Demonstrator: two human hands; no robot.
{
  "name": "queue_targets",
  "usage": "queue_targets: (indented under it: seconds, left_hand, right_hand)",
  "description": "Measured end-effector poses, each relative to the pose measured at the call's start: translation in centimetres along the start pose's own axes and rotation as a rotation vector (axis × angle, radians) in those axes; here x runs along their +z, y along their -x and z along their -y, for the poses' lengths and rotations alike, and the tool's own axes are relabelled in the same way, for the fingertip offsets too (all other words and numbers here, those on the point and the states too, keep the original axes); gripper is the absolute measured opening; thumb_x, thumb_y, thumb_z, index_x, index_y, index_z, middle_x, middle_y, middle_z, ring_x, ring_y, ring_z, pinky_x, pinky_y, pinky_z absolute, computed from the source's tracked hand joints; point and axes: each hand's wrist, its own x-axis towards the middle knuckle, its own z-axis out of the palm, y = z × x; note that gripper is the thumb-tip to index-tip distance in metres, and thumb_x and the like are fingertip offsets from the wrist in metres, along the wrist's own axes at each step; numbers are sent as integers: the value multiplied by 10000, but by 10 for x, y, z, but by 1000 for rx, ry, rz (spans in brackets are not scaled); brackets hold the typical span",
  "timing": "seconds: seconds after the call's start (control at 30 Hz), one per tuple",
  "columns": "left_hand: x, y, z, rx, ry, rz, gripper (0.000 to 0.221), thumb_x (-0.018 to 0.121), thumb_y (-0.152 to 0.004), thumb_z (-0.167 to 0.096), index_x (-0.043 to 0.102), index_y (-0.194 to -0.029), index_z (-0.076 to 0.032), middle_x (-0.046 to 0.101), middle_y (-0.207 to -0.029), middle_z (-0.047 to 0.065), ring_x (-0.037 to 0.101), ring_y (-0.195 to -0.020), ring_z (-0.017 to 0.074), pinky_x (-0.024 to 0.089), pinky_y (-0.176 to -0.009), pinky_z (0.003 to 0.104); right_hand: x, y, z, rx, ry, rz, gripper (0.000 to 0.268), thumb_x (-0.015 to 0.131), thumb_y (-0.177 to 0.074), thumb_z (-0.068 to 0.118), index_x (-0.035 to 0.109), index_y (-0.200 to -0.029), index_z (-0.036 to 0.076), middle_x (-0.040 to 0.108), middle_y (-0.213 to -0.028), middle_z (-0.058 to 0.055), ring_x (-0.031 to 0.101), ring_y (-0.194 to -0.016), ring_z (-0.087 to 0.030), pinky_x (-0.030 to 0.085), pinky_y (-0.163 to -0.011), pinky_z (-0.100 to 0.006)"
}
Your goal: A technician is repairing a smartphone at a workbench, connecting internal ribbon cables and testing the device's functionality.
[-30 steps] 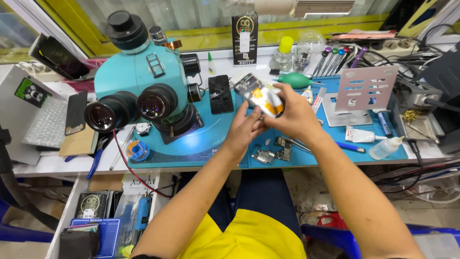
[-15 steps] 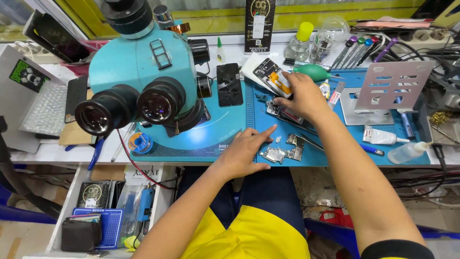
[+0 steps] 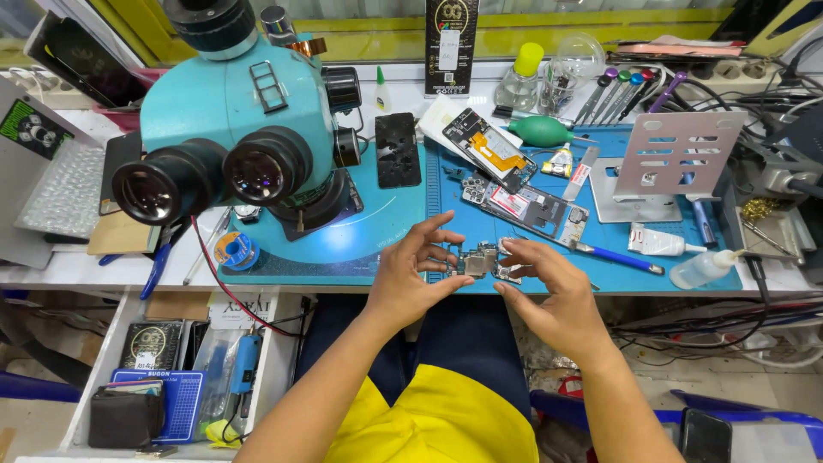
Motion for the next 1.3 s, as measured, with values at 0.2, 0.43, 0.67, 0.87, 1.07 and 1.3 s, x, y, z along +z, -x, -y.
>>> queue_targets:
  seconds: [0.2,0.43,0.67,0.87,1.07,1.3]
  left_hand:
    - [0,0,-45,63,98,-26,888,918,-704,28,509,-1476,-131,741,-1218,154,769,-929,240,678,-786,341]
    - [-1,2,-53,79,132,-9,875,914,-711,32,518,-1474,-128,723,-1249,181,764,-976,267,679,-808,390]
    - [-12,8,-41,-87,-53,100,760,884,-767,-133,529,-1427,-260,727,-1279,68,752,-1000,165,692,-908,366]
    - [-22,4,-27,-102,-84,130,783,873,-773,-170,499,-1456,-249,672,-1367,64,753,-1073,205,679,-947,381]
    - [-46,-6,21,-334,-23,-28,538,827,-813,-114,602,-1301,-129,685,-1243,82,757,-979,207,692,-837,353]
    - [-56,1,39,-429,194,-72,182,755,-919,-106,585,-867,-65,691,-773,108,748,-673,188,680,-669,316]
  right_hand:
    - [-8,-12,23,-96,-25,-54,564,849,-760,-15,679,-1297,-26,729,-1145,-177,757,-923,-298,645,-793,-424]
    - [-11,-10,25,-97,-18,-64,488,824,-792,-6,704,-1264,-22,742,-1070,-156,753,-906,-275,626,-801,-415]
    - [-6,-4,20,97,191,222,627,837,-804,175,630,-1392,109,707,-1082,-59,672,-932,-187,568,-828,-329]
    - [0,-14,1,237,290,276,498,815,-817,239,699,-1293,149,735,-1149,-48,710,-1114,-211,626,-859,-380]
    - [5,-68,-58,263,497,160,469,783,-887,300,696,-1287,72,717,-1077,-83,658,-1055,-256,531,-889,-422]
    - [21,-143,-152,303,657,3,510,789,-910,359,700,-1291,32,716,-1087,-124,607,-1050,-350,449,-917,-480]
